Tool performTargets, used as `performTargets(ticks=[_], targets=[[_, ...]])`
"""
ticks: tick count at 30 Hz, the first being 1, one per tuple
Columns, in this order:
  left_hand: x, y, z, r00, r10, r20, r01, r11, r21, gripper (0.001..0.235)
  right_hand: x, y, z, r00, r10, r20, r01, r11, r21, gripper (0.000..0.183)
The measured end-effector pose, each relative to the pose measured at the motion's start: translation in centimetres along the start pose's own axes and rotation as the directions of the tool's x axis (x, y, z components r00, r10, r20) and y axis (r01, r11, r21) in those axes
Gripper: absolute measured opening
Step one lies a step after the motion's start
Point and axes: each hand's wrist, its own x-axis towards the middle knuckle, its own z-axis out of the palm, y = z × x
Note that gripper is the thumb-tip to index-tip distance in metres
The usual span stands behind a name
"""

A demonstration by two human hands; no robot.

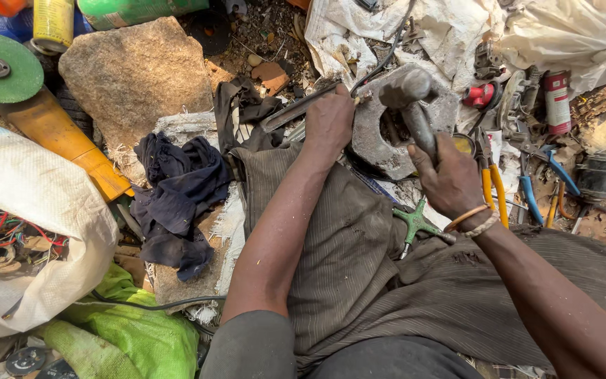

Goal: The person sits on the ground and uses a hammer and pliers to work on a small metal component placed on a concrete block. They repeatedly strike the part with the hammer and adjust it with pliers, occasionally inspecting the piece by hand.

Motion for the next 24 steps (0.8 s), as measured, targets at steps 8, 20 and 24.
performTargets(ticks=[8,20,24], targets=[[-0.1,0.1,0.8,0.996,-0.025,-0.085,0.024,1.000,-0.015,0.022,2.0,-1.2,0.6,0.838,-0.051,-0.543,0.351,0.813,0.465,0.032],[-0.7,1.1,0.1,0.997,-0.075,-0.007,0.075,0.995,0.059,0.027,-0.2,0.4,-2.1,0.844,-0.132,-0.521,0.329,0.893,0.308,0.033],[-1.1,0.8,0.7,0.993,-0.119,0.019,0.119,0.993,0.009,0.025,1.0,-1.3,3.0,0.966,-0.114,-0.234,0.151,0.977,0.150,0.032]])
